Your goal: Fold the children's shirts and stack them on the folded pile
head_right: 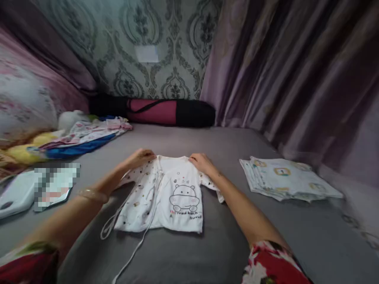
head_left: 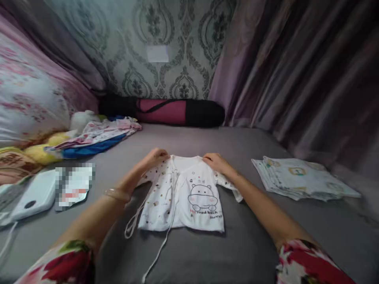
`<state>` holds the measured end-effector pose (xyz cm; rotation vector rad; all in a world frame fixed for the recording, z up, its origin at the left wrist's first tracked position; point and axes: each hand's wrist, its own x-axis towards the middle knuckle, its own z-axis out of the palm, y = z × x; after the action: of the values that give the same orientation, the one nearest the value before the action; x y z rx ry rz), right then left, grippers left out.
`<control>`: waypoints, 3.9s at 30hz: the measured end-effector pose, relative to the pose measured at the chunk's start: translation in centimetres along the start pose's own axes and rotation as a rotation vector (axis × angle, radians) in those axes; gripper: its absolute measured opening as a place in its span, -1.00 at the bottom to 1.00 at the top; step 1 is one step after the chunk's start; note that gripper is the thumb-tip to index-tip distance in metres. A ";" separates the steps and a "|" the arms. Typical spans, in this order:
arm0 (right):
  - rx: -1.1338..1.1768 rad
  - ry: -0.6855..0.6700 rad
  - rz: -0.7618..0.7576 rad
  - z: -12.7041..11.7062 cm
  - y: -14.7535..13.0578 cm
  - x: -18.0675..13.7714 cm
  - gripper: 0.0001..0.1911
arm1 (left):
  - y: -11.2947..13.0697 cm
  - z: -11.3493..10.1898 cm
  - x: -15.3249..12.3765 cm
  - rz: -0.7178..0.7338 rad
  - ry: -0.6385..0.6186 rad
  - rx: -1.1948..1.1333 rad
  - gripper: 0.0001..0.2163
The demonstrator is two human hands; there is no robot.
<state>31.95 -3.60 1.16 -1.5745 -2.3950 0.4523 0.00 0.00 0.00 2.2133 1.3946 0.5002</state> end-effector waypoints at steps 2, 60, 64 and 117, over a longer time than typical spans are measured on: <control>-0.060 -0.012 0.041 0.6 0.1 0.2 -0.71 | -0.3 0.4 0.3 0.003 0.024 0.042 -0.61; 0.077 -0.043 0.613 -0.7 7.2 -1.7 -0.72 | 7.9 13.1 12.5 0.348 0.144 0.069 -0.74; 0.116 -0.003 0.602 -0.9 6.7 -1.3 -0.85 | 7.4 13.9 12.1 0.389 0.235 -0.011 -0.75; -0.309 -0.071 0.487 0.5 7.8 -3.9 -0.35 | 10.3 11.4 11.2 0.165 -0.119 0.138 -0.34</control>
<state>39.86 -4.32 -2.42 -2.3300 -2.1939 0.2274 18.33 4.10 -2.93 2.4399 1.2252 0.3302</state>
